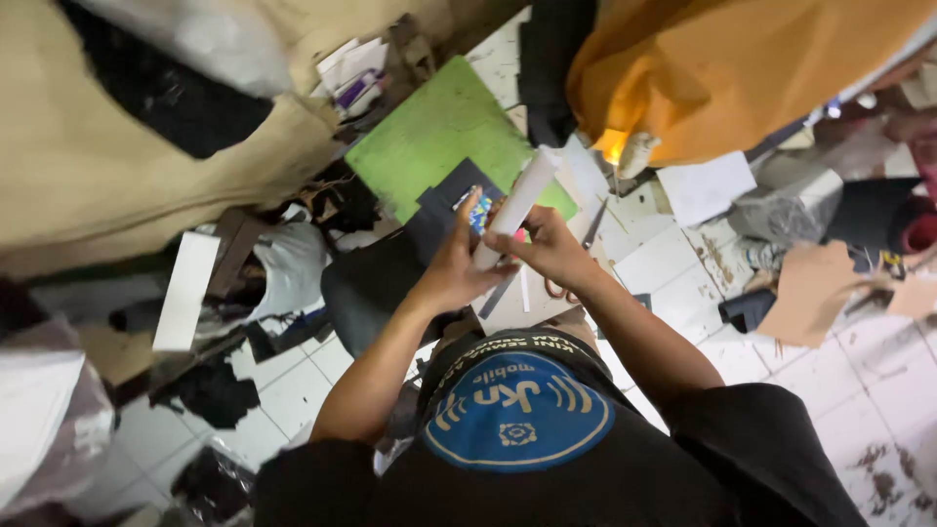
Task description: Crafting a leather wallet by measuring, cutting, and assembling leather pieces on a cutting mat.
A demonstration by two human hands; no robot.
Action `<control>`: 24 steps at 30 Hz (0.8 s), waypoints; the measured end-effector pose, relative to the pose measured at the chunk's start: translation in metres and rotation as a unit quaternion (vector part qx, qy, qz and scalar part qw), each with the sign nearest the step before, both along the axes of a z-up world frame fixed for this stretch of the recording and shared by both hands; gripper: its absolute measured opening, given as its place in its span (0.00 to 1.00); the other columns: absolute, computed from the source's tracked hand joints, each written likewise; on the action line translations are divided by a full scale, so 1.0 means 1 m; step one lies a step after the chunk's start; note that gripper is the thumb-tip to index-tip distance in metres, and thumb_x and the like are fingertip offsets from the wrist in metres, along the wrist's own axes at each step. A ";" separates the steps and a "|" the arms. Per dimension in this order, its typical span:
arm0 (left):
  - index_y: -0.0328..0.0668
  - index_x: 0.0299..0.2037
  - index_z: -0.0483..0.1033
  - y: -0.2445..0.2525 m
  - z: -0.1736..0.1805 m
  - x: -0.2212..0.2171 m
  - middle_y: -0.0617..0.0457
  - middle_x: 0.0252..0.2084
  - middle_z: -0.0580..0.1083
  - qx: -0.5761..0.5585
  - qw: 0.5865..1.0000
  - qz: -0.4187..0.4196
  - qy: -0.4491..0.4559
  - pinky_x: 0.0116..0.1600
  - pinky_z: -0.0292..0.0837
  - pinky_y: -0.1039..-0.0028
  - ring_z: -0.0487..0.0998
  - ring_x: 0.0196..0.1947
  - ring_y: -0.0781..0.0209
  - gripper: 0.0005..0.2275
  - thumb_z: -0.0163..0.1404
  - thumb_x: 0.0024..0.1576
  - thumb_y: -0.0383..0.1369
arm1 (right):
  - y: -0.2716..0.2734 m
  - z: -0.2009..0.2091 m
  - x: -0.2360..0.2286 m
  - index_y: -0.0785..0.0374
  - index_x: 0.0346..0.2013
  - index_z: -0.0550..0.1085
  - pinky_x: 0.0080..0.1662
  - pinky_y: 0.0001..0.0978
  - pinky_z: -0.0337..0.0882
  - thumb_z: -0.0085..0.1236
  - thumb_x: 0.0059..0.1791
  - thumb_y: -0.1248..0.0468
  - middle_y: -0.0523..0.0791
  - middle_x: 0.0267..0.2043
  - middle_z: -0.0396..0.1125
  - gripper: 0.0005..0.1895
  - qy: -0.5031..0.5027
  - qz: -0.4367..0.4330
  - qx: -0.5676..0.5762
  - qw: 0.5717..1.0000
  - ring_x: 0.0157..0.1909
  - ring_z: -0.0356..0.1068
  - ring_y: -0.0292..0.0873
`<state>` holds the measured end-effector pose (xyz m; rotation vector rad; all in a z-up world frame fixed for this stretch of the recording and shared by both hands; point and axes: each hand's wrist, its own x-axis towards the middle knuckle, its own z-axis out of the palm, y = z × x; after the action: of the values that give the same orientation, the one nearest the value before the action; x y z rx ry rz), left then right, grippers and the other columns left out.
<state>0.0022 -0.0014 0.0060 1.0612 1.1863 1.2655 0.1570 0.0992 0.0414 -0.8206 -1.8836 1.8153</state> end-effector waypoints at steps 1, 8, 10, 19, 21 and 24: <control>0.44 0.77 0.41 -0.001 0.006 0.002 0.27 0.48 0.77 -0.037 0.998 -0.016 0.041 0.59 0.74 0.47 0.79 0.53 0.31 0.48 0.64 0.50 0.29 | 0.003 -0.002 0.004 0.63 0.40 0.81 0.50 0.30 0.72 0.69 0.46 0.68 0.43 0.36 0.76 0.08 0.032 -0.036 -0.010 0.999 0.40 0.71 0.34; 0.47 0.77 0.41 0.007 -0.004 0.030 0.27 0.59 0.72 0.002 0.995 -0.017 0.096 0.61 0.73 0.45 0.74 0.58 0.26 0.45 0.61 0.53 0.28 | -0.030 -0.024 0.037 0.70 0.52 0.76 0.63 0.50 0.63 0.72 0.44 0.68 0.55 0.54 0.72 0.23 0.049 -0.038 0.114 0.992 0.60 0.68 0.54; 0.47 0.77 0.40 0.010 0.009 0.036 0.28 0.59 0.73 -0.001 0.990 -0.045 0.136 0.59 0.74 0.43 0.75 0.57 0.27 0.46 0.62 0.52 0.29 | -0.039 -0.013 0.041 0.68 0.52 0.76 0.63 0.48 0.63 0.70 0.45 0.69 0.53 0.54 0.73 0.21 0.059 -0.075 0.091 0.991 0.59 0.69 0.50; 0.37 0.76 0.44 0.001 -0.002 0.062 0.35 0.52 0.75 0.032 0.982 -0.112 0.146 0.57 0.78 0.53 0.79 0.53 0.34 0.47 0.66 0.50 0.34 | 0.002 0.002 0.150 0.64 0.46 0.70 0.35 0.32 0.75 0.62 0.53 0.61 0.46 0.32 0.69 0.13 0.026 -0.486 0.012 0.873 0.33 0.73 0.42; 0.35 0.74 0.49 -0.006 -0.013 0.057 0.34 0.51 0.75 0.030 0.977 -0.124 0.169 0.55 0.79 0.50 0.79 0.52 0.32 0.42 0.64 0.52 0.32 | 0.033 0.011 0.186 0.60 0.50 0.67 0.35 0.28 0.76 0.58 0.55 0.62 0.43 0.35 0.70 0.12 0.123 -0.532 0.012 0.838 0.34 0.75 0.40; 0.45 0.69 0.64 -0.019 -0.040 0.048 0.44 0.49 0.78 -0.016 0.964 -0.166 0.208 0.53 0.81 0.58 0.82 0.51 0.44 0.33 0.63 0.54 0.37 | 0.075 -0.007 0.255 0.61 0.44 0.65 0.33 0.29 0.78 0.61 0.56 0.57 0.41 0.32 0.65 0.16 0.161 -0.612 -0.006 0.774 0.30 0.71 0.37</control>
<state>0.0501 -0.0202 -0.0342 1.4810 1.2641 0.7792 0.4123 0.1744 0.0345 -1.2135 -0.6927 0.9799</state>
